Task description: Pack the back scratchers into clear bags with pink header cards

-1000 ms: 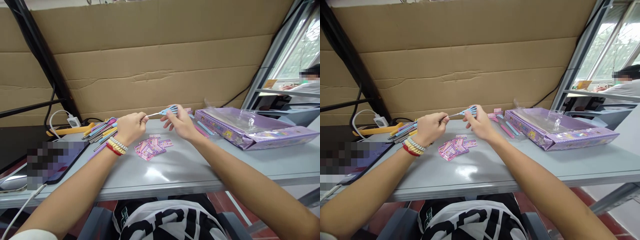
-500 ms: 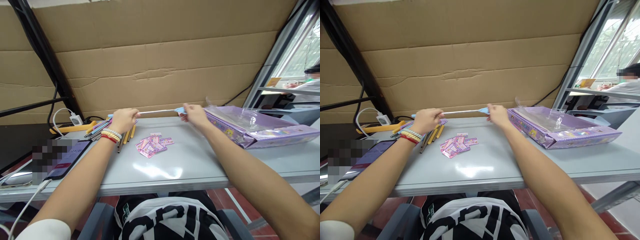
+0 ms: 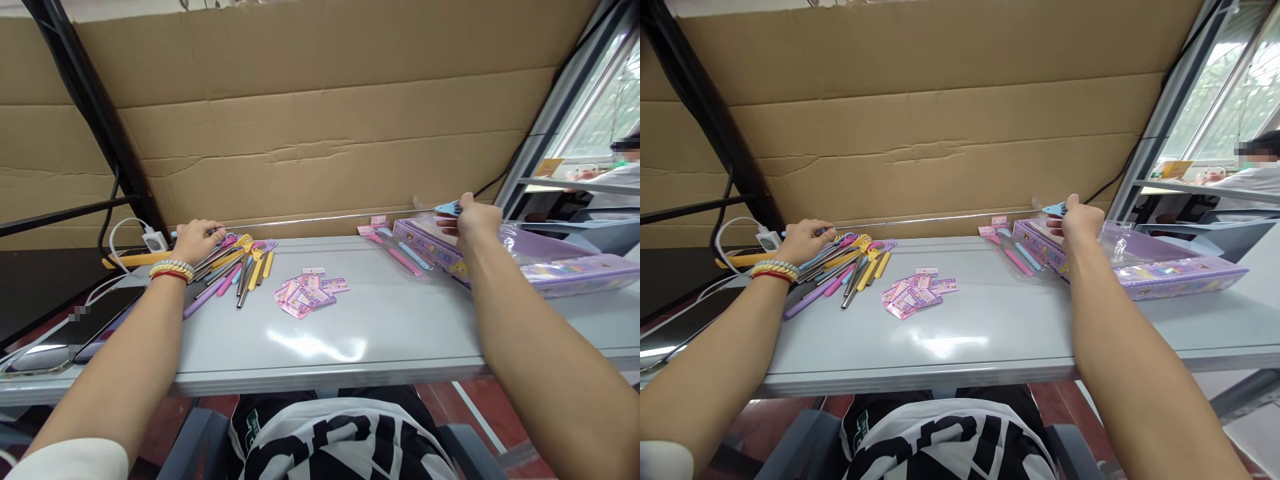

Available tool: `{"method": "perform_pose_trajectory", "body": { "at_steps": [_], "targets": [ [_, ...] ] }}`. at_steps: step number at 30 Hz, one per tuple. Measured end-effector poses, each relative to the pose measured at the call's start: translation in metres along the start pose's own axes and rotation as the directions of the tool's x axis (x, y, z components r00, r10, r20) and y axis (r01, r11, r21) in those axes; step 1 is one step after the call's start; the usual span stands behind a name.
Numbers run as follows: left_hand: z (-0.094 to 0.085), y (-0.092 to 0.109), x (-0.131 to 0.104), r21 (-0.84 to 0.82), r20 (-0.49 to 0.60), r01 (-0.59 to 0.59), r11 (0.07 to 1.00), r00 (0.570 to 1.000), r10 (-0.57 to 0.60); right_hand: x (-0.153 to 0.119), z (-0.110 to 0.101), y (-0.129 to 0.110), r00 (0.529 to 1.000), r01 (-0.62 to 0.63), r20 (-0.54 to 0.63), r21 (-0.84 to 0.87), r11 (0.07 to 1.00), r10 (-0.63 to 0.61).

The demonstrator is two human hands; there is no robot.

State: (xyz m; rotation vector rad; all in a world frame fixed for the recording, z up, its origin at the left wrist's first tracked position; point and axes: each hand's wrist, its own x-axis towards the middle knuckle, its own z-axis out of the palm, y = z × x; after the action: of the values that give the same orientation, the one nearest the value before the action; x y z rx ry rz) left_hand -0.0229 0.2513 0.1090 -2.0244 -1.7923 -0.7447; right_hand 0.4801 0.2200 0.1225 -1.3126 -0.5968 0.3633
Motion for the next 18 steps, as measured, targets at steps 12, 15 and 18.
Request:
{"method": "perform_pose_trajectory", "body": {
  "at_steps": [12,15,18],
  "targets": [
    [-0.006,0.046,-0.003,0.038,0.065,-0.034,0.999,0.997,0.031,-0.031,0.024,0.007,0.882,-0.102,0.47,0.165,0.981,0.012],
    [-0.008,0.08,-0.013,0.058,0.07,-0.142,0.988,0.988,0.138,-0.072,0.049,0.018,0.693,0.013,0.716,0.093,0.996,-0.076],
    [-0.009,0.116,-0.027,0.1,0.066,-0.247,0.964,0.968,0.241,-0.114,0.063,0.024,0.488,0.091,0.864,0.085,0.992,-0.119]
  ]
}}
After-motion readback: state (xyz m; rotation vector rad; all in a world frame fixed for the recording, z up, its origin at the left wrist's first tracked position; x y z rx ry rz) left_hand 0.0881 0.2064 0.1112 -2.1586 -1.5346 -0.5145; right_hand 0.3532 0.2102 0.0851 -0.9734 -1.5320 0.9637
